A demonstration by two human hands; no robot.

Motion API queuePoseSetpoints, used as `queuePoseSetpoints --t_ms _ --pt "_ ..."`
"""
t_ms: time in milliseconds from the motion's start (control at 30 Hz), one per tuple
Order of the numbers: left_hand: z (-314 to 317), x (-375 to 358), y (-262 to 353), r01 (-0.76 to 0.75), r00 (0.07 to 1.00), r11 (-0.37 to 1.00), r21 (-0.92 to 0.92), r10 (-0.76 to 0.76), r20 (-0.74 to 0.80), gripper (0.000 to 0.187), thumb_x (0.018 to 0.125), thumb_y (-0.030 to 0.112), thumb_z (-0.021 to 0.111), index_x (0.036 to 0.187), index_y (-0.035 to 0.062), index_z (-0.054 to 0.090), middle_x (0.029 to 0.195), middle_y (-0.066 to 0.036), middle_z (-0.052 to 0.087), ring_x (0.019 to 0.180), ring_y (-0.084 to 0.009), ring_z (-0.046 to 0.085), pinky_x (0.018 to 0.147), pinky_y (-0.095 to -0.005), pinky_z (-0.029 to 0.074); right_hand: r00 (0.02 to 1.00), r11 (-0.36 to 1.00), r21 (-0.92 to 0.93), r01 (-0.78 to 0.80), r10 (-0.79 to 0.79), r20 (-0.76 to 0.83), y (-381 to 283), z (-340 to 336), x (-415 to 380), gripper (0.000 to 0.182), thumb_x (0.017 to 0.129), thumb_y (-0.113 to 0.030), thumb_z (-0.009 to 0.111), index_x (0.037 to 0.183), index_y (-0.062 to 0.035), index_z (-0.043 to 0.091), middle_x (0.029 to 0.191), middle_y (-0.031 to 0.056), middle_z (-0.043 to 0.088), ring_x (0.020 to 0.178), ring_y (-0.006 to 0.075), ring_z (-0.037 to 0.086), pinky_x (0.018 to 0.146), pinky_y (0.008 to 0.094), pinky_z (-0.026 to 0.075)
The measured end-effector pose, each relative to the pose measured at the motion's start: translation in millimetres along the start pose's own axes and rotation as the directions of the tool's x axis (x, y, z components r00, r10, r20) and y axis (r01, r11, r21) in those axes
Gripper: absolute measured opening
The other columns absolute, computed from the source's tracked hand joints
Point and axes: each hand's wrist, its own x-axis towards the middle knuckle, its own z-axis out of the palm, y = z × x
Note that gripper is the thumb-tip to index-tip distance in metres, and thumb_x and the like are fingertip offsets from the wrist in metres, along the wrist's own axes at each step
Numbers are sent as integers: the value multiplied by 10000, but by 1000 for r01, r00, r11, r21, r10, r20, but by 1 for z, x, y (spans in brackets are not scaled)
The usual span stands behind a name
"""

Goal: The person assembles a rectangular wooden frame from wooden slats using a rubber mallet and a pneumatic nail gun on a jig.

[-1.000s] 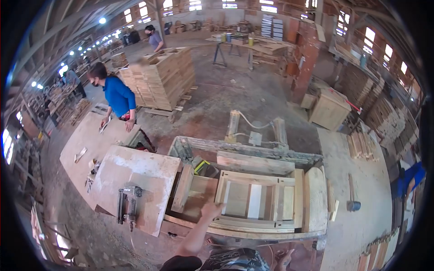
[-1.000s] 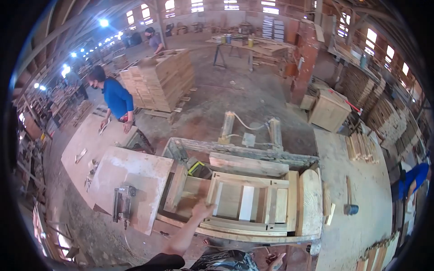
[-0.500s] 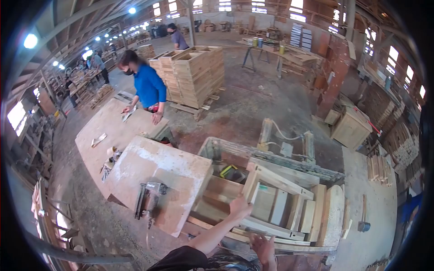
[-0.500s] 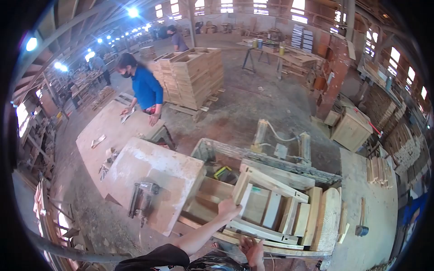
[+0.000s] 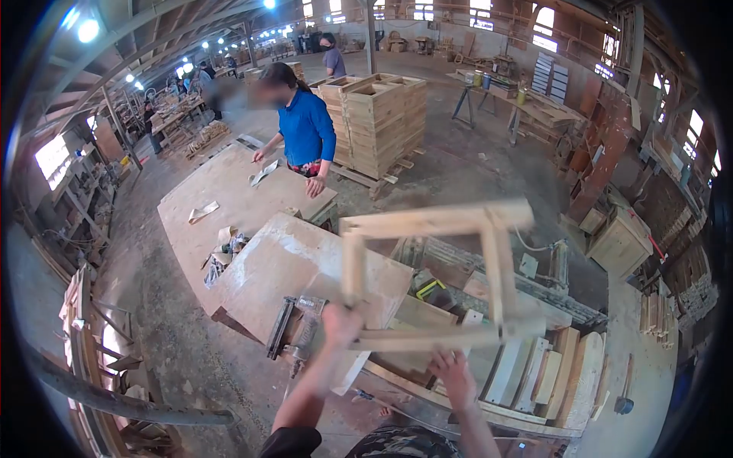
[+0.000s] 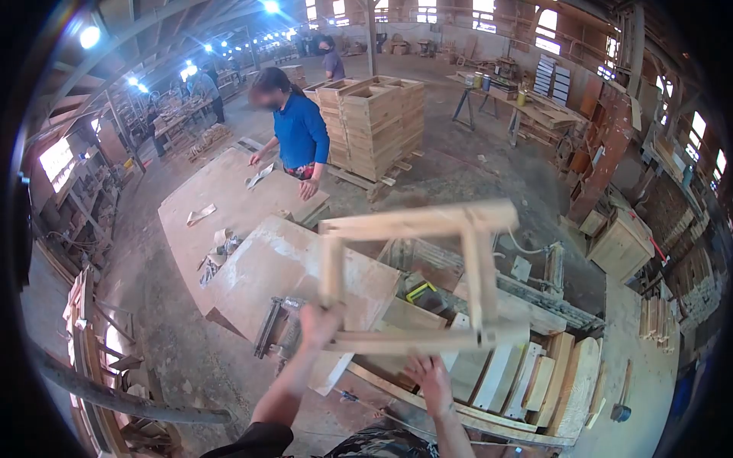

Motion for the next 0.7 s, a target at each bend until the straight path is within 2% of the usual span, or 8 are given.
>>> queuePoseSetpoints --t_ms 133,167,267,400,467,567,600,700 --pt "-55 56 -83 7 962 931 -366 -106 -252 291 799 262 696 847 -24 677 625 -89 642 459 -209 585 414 -332 464 964 932 -340 130 -38 263 -58 51 20 888 932 -541 573 1554 -49 174 1551 222 327 1401 344 387 1112 486 336" --pt "-81 54 -68 121 945 929 -350 -216 -247 294 799 266 694 850 -23 677 620 -87 636 467 -208 582 428 -328 465 949 958 -255 130 -45 312 -56 37 17 768 981 -284 593 1562 -40 155 1547 215 342 1401 314 392 1137 432 317" --pt "-146 78 -83 259 875 904 -340 -369 -313 337 769 308 702 802 -27 700 609 -90 643 535 -211 621 520 -342 502 998 903 -430 -16 39 45 -42 -11 -19 681 985 -172 587 1545 -35 224 1519 203 393 1369 299 438 1120 404 348" --pt "-195 119 -117 277 788 959 65 -188 -586 369 705 381 704 681 13 732 622 -103 681 619 -243 672 660 -392 537 968 842 -522 -133 -3 -250 -12 -94 -93 594 989 -234 587 1497 -36 353 1389 168 552 1230 261 563 1015 385 456" --pt "-213 138 -139 414 790 866 280 -188 -584 381 730 378 691 774 3 743 713 -127 711 700 -254 686 693 -413 532 901 775 -584 -242 -44 -432 -12 -119 -130 550 989 -223 592 1466 -25 401 1297 170 615 1144 246 613 974 371 490" --pt "-233 177 -226 362 838 898 249 -196 -509 506 851 475 590 1005 17 740 999 -176 726 899 -281 688 787 -454 519 819 808 -535 -249 -119 -561 -9 -149 -181 489 986 -222 610 1410 -18 474 1173 110 687 1109 166 618 905 294 500" --pt "-250 208 -291 445 839 809 385 -226 -495 501 879 491 575 956 25 743 979 -164 724 866 -287 684 783 -444 524 769 817 -518 -253 -155 -620 -7 -152 -189 489 986 -222 610 1410 -18 474 1173 110 687 1109 166 618 905 294 500" --pt "-241 201 -256 315 930 703 637 -92 -357 423 928 400 578 970 -4 697 978 -183 699 909 -321 655 802 -422 516 697 838 -433 -332 -91 -711 -34 -114 -219 502 984 -259 621 1400 -13 483 1152 94 679 1072 144 615 900 293 505"
